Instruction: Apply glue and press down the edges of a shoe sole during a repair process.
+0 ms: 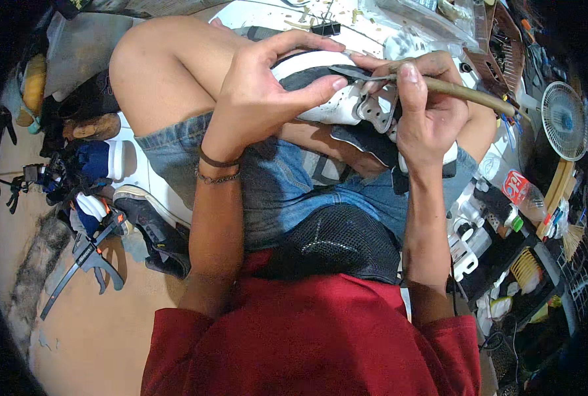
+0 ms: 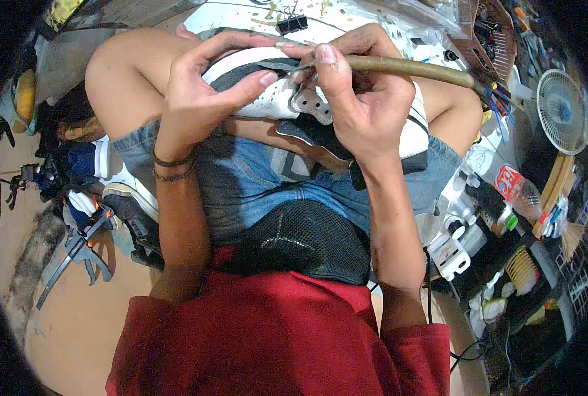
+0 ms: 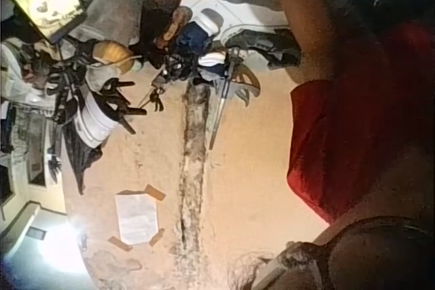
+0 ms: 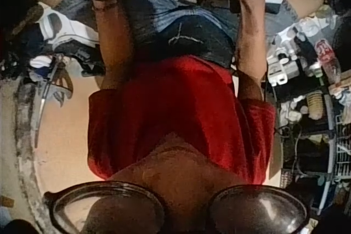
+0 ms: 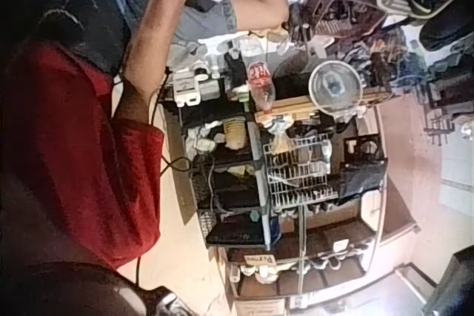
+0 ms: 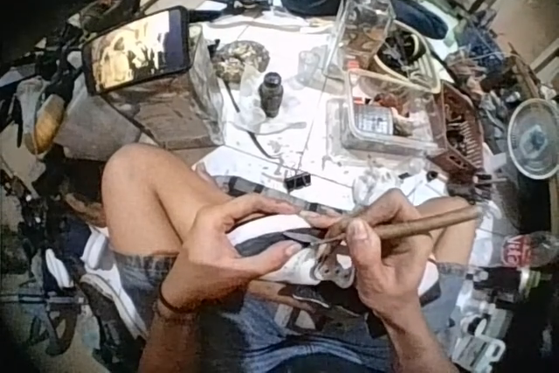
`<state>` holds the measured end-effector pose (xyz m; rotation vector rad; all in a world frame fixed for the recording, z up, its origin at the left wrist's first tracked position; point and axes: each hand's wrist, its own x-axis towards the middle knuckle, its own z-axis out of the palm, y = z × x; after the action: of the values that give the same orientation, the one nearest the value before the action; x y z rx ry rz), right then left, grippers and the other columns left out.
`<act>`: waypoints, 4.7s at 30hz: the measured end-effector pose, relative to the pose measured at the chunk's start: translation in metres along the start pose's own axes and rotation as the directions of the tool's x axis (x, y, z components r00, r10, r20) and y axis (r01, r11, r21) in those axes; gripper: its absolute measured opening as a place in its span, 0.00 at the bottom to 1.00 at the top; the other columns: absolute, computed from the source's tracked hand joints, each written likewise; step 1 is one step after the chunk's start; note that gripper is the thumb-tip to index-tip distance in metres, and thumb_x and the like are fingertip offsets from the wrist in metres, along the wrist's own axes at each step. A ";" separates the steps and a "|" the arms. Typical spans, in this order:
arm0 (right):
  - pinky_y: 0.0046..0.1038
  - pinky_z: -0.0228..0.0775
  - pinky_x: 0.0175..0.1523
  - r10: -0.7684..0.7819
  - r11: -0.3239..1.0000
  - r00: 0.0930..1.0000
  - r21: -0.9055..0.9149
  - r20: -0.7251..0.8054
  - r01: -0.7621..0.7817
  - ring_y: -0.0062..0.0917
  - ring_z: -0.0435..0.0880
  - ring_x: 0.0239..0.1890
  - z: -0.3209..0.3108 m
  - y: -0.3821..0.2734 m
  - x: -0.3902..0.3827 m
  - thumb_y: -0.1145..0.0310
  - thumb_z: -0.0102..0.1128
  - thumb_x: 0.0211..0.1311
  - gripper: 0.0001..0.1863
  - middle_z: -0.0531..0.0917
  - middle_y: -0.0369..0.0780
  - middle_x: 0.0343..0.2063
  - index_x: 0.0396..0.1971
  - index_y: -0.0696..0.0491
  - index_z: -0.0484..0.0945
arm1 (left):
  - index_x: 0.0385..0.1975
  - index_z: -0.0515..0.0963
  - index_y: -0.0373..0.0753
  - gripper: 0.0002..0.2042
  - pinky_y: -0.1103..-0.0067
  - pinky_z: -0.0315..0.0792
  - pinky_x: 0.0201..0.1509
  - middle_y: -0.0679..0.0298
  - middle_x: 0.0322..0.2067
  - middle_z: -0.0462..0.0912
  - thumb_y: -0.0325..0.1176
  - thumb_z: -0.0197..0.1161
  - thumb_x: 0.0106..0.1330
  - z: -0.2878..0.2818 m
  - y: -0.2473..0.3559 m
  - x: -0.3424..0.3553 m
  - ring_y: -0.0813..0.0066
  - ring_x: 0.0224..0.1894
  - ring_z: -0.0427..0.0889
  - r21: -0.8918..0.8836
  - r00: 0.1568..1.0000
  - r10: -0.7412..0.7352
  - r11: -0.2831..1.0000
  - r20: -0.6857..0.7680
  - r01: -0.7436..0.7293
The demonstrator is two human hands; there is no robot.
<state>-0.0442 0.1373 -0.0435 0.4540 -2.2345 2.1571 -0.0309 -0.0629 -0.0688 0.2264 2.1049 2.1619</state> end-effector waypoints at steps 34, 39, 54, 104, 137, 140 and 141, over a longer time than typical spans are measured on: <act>0.21 0.78 0.39 -0.162 0.987 0.987 -0.011 -0.005 0.161 0.20 0.85 0.32 0.004 -0.001 -0.004 0.76 0.60 0.66 0.06 0.87 0.48 0.36 0.34 0.63 0.75 | 0.49 0.79 0.32 0.17 0.78 0.75 0.56 0.59 0.45 0.84 0.27 0.72 0.59 -0.003 0.002 -0.001 0.74 0.49 0.83 0.044 0.998 -0.016 0.999 0.061 0.013; 0.27 0.80 0.44 -0.195 0.981 0.980 0.018 0.037 0.195 0.29 0.87 0.36 0.001 0.004 -0.004 0.77 0.61 0.64 0.06 0.86 0.49 0.33 0.36 0.64 0.74 | 0.49 0.79 0.31 0.18 0.77 0.75 0.57 0.59 0.46 0.84 0.26 0.72 0.59 -0.005 0.001 -0.001 0.74 0.50 0.82 0.030 0.997 0.005 1.000 0.077 -0.007; 0.46 0.73 0.61 -0.334 0.913 0.927 -0.183 0.172 0.364 0.44 0.87 0.47 -0.003 -0.010 -0.013 0.82 0.62 0.57 0.07 0.86 0.50 0.35 0.35 0.62 0.76 | 0.51 0.78 0.31 0.19 0.76 0.73 0.61 0.58 0.49 0.83 0.24 0.69 0.59 -0.007 0.004 -0.003 0.73 0.54 0.80 0.012 0.992 -0.023 1.000 0.125 0.022; 0.29 0.80 0.45 -0.326 0.921 0.943 -0.245 -0.060 0.303 0.25 0.85 0.29 0.012 0.006 -0.012 0.77 0.65 0.61 0.05 0.87 0.44 0.30 0.30 0.62 0.78 | 0.47 0.78 0.31 0.16 0.77 0.74 0.59 0.59 0.46 0.84 0.25 0.71 0.59 0.000 0.007 -0.003 0.73 0.50 0.82 0.068 0.999 0.020 0.997 0.032 -0.022; 0.35 0.79 0.53 -0.237 0.969 0.968 -0.083 -0.084 0.231 0.26 0.87 0.35 0.009 0.004 -0.018 0.77 0.59 0.65 0.05 0.87 0.48 0.31 0.31 0.62 0.74 | 0.48 0.78 0.31 0.17 0.77 0.74 0.59 0.58 0.47 0.84 0.25 0.72 0.59 -0.002 0.009 -0.004 0.73 0.50 0.82 -0.009 0.998 -0.028 1.000 0.056 0.029; 0.35 0.79 0.53 -0.220 0.972 0.970 -0.102 -0.103 0.210 0.26 0.87 0.35 0.011 0.000 -0.018 0.77 0.59 0.65 0.04 0.87 0.48 0.31 0.31 0.62 0.74 | 0.48 0.78 0.31 0.18 0.77 0.74 0.59 0.58 0.47 0.84 0.25 0.72 0.59 -0.002 0.009 -0.004 0.73 0.51 0.82 0.006 0.998 -0.014 1.000 0.061 0.014; 0.35 0.79 0.53 -0.197 0.976 0.973 -0.114 -0.120 0.183 0.26 0.87 0.35 0.012 -0.002 -0.019 0.77 0.59 0.65 0.05 0.87 0.48 0.31 0.30 0.62 0.75 | 0.48 0.78 0.31 0.18 0.77 0.74 0.59 0.58 0.47 0.84 0.25 0.72 0.59 -0.002 0.010 -0.004 0.73 0.51 0.82 0.010 0.997 -0.030 1.000 0.065 0.030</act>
<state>-0.0236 0.1296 -0.0461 0.4861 -2.1240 1.9116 -0.0277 -0.0663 -0.0587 0.2610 2.0701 2.0988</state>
